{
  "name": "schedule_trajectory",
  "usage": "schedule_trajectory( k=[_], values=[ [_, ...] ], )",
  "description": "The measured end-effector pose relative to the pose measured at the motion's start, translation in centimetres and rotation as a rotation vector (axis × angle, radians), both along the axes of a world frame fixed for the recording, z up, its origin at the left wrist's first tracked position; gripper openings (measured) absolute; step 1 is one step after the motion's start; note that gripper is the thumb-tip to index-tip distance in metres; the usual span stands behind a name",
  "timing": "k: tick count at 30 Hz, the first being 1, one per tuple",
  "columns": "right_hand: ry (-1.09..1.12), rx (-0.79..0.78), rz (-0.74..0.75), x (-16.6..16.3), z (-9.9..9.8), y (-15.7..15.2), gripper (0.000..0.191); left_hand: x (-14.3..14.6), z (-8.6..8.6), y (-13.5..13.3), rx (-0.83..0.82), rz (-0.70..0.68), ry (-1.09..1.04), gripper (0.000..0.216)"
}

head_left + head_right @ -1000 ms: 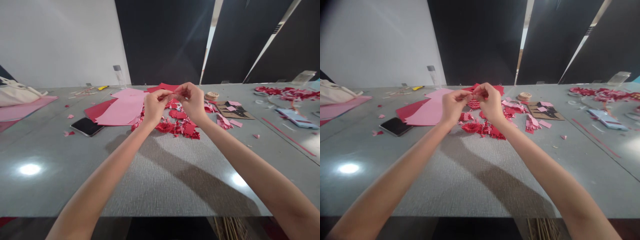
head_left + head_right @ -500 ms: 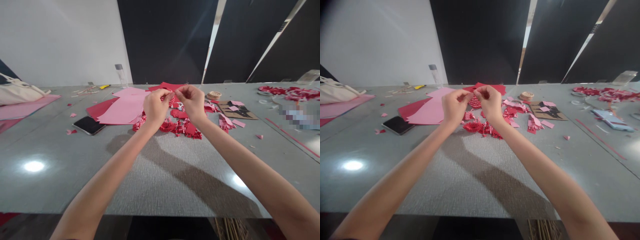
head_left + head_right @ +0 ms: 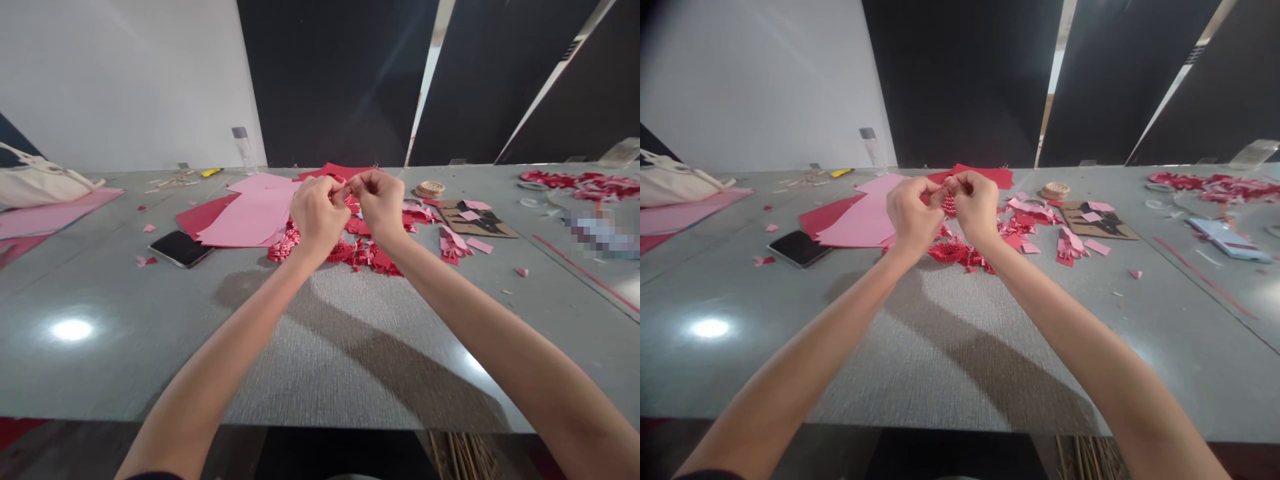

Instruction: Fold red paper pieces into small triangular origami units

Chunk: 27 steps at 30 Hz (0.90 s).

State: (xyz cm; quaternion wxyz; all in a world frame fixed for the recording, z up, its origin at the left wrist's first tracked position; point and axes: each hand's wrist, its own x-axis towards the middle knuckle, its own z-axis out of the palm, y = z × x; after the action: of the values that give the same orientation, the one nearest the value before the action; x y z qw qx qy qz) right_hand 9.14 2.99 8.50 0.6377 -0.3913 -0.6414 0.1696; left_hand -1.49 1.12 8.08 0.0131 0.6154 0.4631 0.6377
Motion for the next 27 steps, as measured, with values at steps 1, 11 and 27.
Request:
schedule_trajectory(
  k=[1, 11, 27],
  values=[
    [-0.005, -0.002, 0.005, 0.0, -0.1, 0.1, 0.017, -0.1, 0.0, 0.1, -0.011, -0.005, -0.009, 0.022],
    [-0.212, 0.003, 0.007, 3.5, -0.9, 2.0, 0.018, -2.2, -3.4, -2.4, -0.082, -0.184, -0.324, 0.019],
    [-1.094, -0.330, 0.047, 6.2, -7.0, 9.3, 0.024, -3.1, -7.9, -2.8, -0.253, -0.251, -0.504, 0.016]
  ],
)
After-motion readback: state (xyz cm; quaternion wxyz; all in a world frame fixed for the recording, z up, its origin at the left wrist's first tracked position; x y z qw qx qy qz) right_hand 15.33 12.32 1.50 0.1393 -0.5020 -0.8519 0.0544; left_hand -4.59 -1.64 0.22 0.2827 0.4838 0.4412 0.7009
